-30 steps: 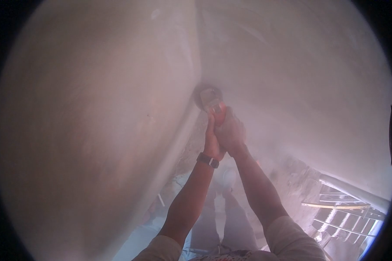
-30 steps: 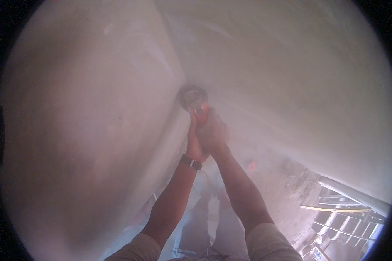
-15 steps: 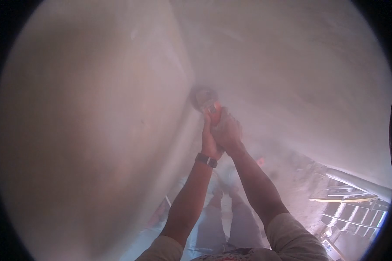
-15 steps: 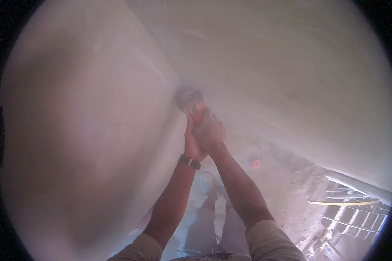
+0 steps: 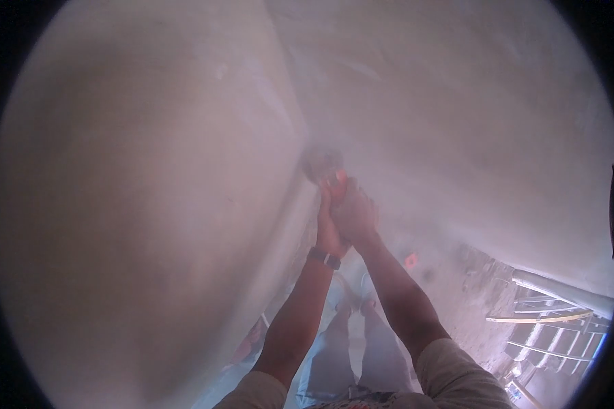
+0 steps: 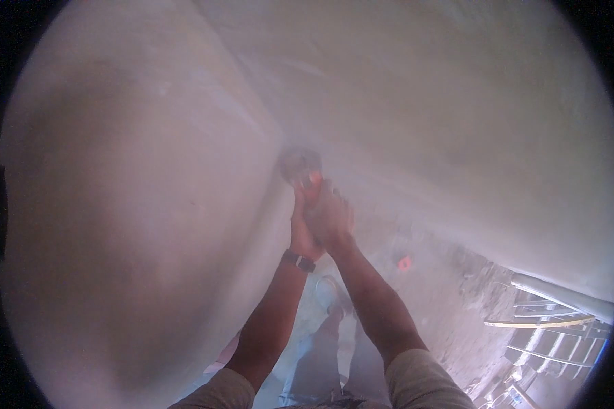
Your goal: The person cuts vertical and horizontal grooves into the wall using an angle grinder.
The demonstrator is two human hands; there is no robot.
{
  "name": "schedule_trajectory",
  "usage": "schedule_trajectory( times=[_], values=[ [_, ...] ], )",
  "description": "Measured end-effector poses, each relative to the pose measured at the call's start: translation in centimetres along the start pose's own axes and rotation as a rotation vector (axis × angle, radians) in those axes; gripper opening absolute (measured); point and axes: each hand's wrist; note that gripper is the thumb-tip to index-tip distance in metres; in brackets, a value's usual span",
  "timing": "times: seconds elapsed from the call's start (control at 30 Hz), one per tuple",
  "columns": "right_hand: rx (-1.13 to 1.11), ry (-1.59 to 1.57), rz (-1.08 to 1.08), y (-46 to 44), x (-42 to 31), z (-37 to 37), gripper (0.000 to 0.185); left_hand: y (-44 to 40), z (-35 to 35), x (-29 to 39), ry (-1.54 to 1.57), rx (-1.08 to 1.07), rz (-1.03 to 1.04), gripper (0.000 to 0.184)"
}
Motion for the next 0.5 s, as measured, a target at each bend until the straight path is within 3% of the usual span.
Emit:
schedule_trajectory(
  times=[0.5],
  values=[
    [-0.030, 0.032, -0.005, 0.3, -0.5, -0.6, 0.055, -0.1, -0.4, -0.2, 0.061, -0.032, -0.011, 0.069]
  ],
)
Point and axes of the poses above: each hand's wrist, its own y-axis away from the middle knuckle, its own z-axis out of the palm, x = y × z, and after that the axes turned 12 degrees about y, right-handed
